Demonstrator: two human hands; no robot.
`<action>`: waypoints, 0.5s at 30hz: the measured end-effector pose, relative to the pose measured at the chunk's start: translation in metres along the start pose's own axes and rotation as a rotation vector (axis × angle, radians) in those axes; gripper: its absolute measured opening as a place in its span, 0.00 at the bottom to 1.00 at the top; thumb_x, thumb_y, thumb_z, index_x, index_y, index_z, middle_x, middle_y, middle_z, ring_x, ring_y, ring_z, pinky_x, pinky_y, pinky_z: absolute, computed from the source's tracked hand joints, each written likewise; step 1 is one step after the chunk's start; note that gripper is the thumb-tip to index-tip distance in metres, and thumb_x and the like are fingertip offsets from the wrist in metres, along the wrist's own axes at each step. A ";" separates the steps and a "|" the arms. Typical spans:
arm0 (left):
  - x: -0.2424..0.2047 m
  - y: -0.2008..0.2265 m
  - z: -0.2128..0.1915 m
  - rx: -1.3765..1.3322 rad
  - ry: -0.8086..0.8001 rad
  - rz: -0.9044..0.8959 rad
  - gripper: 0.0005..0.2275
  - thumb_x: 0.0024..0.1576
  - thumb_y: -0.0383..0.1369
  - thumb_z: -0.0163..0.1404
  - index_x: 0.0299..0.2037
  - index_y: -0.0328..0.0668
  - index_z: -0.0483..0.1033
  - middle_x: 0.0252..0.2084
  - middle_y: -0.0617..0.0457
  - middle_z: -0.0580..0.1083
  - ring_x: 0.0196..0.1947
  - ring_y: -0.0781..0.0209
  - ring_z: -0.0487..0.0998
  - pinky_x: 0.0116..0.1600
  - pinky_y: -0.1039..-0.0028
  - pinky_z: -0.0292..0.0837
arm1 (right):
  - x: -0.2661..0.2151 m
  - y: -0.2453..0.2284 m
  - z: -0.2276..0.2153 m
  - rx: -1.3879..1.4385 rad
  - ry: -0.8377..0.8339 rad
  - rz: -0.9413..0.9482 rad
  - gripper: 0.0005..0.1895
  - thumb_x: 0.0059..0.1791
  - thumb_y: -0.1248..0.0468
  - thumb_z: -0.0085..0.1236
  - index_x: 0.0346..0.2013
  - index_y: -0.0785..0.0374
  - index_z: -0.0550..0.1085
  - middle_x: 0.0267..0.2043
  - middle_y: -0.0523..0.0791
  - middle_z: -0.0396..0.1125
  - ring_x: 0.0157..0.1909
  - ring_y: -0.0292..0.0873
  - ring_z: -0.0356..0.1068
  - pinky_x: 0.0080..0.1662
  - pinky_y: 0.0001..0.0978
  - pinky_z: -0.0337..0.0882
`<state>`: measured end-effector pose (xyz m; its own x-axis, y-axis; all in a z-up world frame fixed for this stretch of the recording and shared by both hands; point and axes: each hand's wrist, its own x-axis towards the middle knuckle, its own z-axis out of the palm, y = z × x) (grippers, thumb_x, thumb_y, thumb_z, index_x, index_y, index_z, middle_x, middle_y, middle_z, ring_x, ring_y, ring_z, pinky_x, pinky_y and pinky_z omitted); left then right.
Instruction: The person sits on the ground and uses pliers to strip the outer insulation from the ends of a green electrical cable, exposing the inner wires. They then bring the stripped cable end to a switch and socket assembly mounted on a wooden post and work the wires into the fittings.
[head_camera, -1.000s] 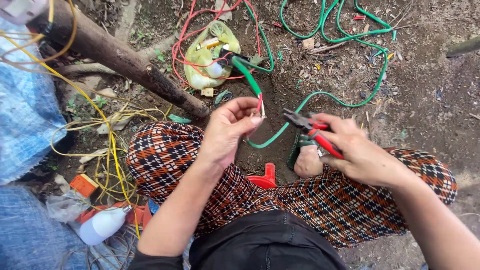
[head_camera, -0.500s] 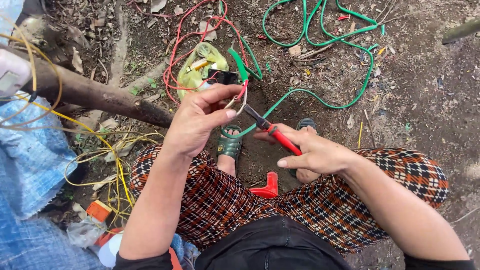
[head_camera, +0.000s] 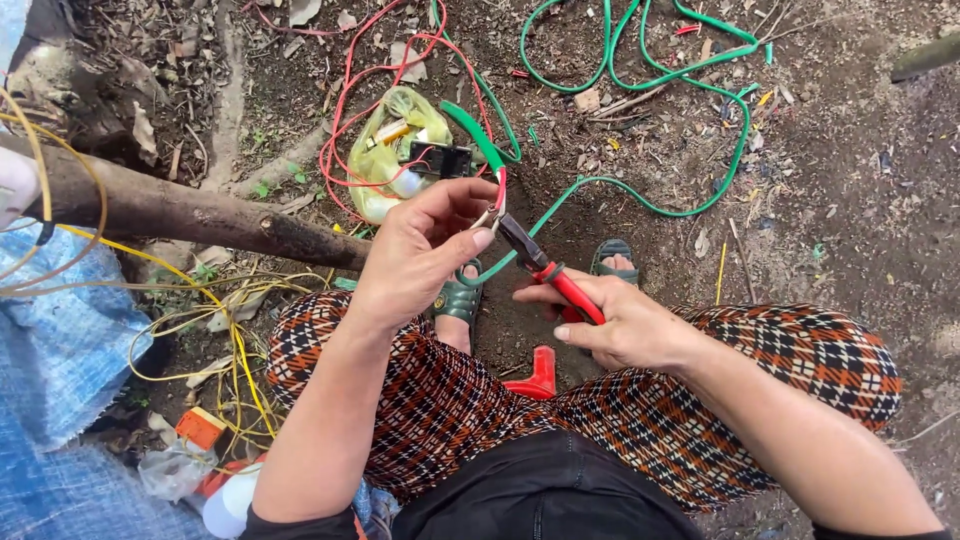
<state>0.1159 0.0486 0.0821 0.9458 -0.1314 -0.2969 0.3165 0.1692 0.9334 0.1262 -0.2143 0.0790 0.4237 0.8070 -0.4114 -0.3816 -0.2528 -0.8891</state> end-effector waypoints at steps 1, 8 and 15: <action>0.001 -0.001 0.000 0.000 0.000 0.001 0.17 0.57 0.27 0.58 0.57 0.38 0.78 0.41 0.52 0.77 0.42 0.70 0.73 0.47 0.78 0.74 | 0.000 -0.002 0.000 -0.001 0.000 -0.001 0.32 0.46 0.69 0.59 0.66 0.67 0.68 0.65 0.55 0.63 0.62 0.54 0.65 0.63 0.50 0.63; 0.004 -0.016 -0.010 -0.092 0.049 0.000 0.15 0.58 0.26 0.58 0.55 0.34 0.78 0.37 0.52 0.75 0.36 0.71 0.74 0.42 0.81 0.77 | 0.002 -0.009 0.000 -0.033 0.038 -0.004 0.33 0.46 0.67 0.60 0.66 0.69 0.66 0.67 0.56 0.60 0.67 0.57 0.61 0.65 0.52 0.59; -0.001 -0.019 -0.010 -0.198 0.089 0.001 0.16 0.56 0.25 0.59 0.55 0.30 0.78 0.38 0.49 0.77 0.33 0.70 0.74 0.36 0.82 0.75 | -0.001 0.022 0.006 -0.521 0.294 -0.204 0.29 0.45 0.60 0.64 0.62 0.58 0.73 0.72 0.48 0.54 0.66 0.54 0.57 0.64 0.48 0.53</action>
<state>0.1097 0.0547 0.0626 0.9460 -0.0463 -0.3209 0.3155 0.3594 0.8782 0.1128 -0.2175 0.0607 0.6821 0.7046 -0.1956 0.1491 -0.3959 -0.9061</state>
